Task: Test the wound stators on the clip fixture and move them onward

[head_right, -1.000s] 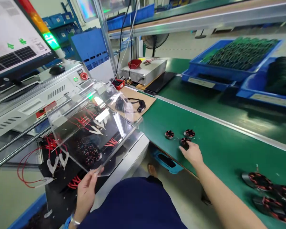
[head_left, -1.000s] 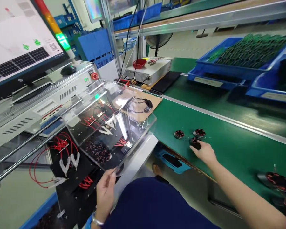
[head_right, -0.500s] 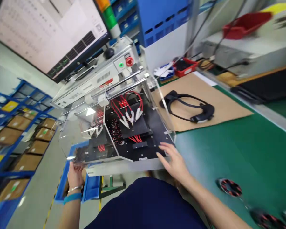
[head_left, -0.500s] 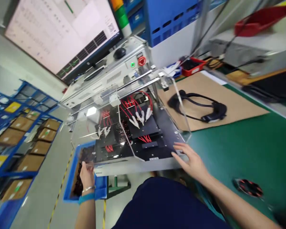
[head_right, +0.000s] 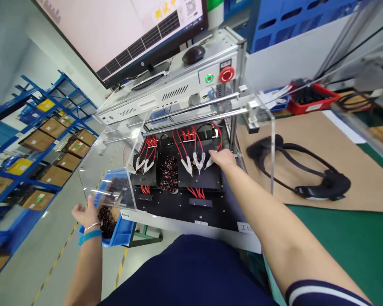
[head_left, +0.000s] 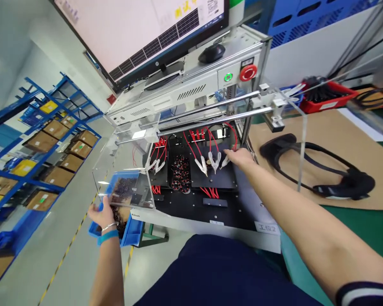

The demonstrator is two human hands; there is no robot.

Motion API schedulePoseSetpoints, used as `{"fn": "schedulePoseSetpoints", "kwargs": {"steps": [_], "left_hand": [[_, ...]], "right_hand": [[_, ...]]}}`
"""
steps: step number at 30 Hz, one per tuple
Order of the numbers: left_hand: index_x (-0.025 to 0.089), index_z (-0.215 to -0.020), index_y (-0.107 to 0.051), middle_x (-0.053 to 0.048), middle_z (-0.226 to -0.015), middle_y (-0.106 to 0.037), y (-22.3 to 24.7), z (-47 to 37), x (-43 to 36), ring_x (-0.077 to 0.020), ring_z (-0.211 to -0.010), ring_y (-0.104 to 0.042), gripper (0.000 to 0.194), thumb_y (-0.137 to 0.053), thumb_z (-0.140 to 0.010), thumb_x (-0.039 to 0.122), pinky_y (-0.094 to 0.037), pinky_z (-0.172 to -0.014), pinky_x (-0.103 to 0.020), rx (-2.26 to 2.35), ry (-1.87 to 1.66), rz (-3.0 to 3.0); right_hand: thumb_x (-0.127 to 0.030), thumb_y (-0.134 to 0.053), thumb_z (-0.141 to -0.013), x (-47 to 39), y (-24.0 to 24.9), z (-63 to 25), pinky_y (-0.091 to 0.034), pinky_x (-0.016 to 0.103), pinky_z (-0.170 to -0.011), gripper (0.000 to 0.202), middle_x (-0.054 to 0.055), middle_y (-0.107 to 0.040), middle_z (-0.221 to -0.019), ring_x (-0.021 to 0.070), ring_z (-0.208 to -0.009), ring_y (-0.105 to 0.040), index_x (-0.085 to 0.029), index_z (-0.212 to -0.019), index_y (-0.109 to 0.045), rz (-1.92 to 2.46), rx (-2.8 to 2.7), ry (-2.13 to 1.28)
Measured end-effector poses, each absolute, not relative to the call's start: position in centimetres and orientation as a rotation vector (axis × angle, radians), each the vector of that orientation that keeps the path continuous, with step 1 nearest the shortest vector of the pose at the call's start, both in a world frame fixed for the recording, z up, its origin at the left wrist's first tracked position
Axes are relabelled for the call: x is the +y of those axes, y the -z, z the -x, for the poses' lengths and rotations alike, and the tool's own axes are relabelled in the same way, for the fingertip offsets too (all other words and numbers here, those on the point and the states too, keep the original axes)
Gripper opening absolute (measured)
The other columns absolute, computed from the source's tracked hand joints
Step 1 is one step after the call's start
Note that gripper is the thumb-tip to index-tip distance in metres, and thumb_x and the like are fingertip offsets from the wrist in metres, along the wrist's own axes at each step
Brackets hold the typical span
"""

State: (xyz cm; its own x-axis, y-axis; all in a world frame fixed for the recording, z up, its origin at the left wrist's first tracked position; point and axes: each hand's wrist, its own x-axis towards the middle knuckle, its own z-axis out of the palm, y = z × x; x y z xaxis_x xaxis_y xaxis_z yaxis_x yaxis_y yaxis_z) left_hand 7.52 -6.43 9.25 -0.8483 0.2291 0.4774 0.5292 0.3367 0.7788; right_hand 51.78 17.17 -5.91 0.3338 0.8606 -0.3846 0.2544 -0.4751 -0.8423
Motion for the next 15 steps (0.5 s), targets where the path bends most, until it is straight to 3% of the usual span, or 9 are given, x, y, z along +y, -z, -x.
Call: {"fn": "schedulePoseSetpoints", "kwargs": {"steps": [2,4,6,8,10,12,13,15], "left_hand": [[0.018,-0.106,-0.052,-0.013,-0.123,-0.056,-9.0,-12.9,-7.2,-0.0278,-0.118,-0.055,0.050,-0.072,-0.066,0.041,-0.046,-0.100,-0.044,-1.934,1.537,0.863],[0.021,-0.096,-0.058,-0.009,-0.106,-0.065,-7.8,-19.9,-7.2,-0.0254,-0.102,-0.064,0.038,-0.072,-0.067,0.041,-0.051,-0.094,-0.043,-1.764,1.710,1.328],[0.024,-0.088,-0.065,-0.008,-0.089,-0.069,-6.0,-26.9,-5.5,-0.0239,-0.087,-0.068,0.026,-0.075,-0.067,0.035,-0.055,-0.087,-0.039,-1.879,1.717,2.010],[0.024,-0.106,-0.066,-0.012,-0.103,-0.070,-3.8,-32.1,-1.8,-0.0237,-0.093,-0.068,0.031,-0.069,-0.076,0.029,-0.054,-0.089,-0.037,-2.139,1.568,2.291],[0.020,-0.132,-0.052,-0.017,-0.129,-0.060,-2.1,-34.8,2.9,-0.0261,-0.102,-0.067,0.056,-0.066,-0.078,0.029,-0.052,-0.092,-0.039,-2.450,1.289,2.195],[0.013,-0.142,-0.039,-0.022,-0.133,-0.057,-1.0,-35.4,7.3,-0.0315,-0.108,-0.065,0.075,-0.069,-0.076,0.033,-0.052,-0.092,-0.042,-2.696,0.887,2.100],[0.011,-0.141,-0.039,-0.023,-0.127,-0.061,-0.7,-35.3,9.1,-0.0327,-0.107,-0.066,0.076,-0.069,-0.076,0.036,-0.052,-0.090,-0.043,-2.769,0.713,2.082],[0.010,-0.129,-0.051,-0.020,-0.112,-0.069,-0.4,-34.7,11.5,-0.0320,-0.104,-0.067,0.061,-0.067,-0.078,0.039,-0.053,-0.088,-0.040,-2.823,0.485,2.098]], "right_hand": [[-0.029,-0.068,-0.072,17.7,5.1,-51.2,-0.050,0.043,-0.087,0.018,0.006,-0.055,-0.066,0.0278,-0.087,-0.064,-0.017,-0.069,-0.054,1.929,-0.910,-1.136],[-0.029,-0.051,-0.086,17.8,4.5,-50.7,-0.053,0.036,-0.077,0.013,0.003,-0.054,-0.067,0.0200,-0.074,-0.063,-0.017,-0.081,-0.054,1.876,-0.887,-1.128],[-0.035,-0.038,-0.093,17.4,3.9,-50.2,-0.053,0.032,-0.067,0.023,0.001,-0.053,-0.066,0.0162,-0.064,-0.059,-0.017,-0.090,-0.052,1.805,-0.897,-1.110],[-0.049,-0.049,-0.088,16.6,3.3,-49.9,-0.053,0.033,-0.068,0.033,0.002,-0.055,-0.068,0.0171,-0.066,-0.059,-0.017,-0.092,-0.053,1.763,-1.047,-1.030],[-0.059,-0.071,-0.068,15.8,2.6,-49.5,-0.053,0.035,-0.076,0.054,0.005,-0.060,-0.076,0.0214,-0.075,-0.061,-0.015,-0.096,-0.057,1.795,-1.323,-0.917],[-0.059,-0.081,-0.055,15.2,1.9,-48.9,-0.052,0.038,-0.082,0.069,0.010,-0.064,-0.085,0.0264,-0.086,-0.063,-0.013,-0.102,-0.059,1.877,-1.610,-0.815],[-0.058,-0.080,-0.056,15.1,1.6,-48.6,-0.051,0.038,-0.083,0.068,0.011,-0.065,-0.087,0.0281,-0.088,-0.064,-0.012,-0.103,-0.060,1.916,-1.726,-0.788],[-0.054,-0.073,-0.066,15.0,1.0,-47.8,-0.051,0.037,-0.082,0.053,0.014,-0.066,-0.087,0.0301,-0.090,-0.065,-0.011,-0.097,-0.064,1.969,-1.907,-0.755]]}}
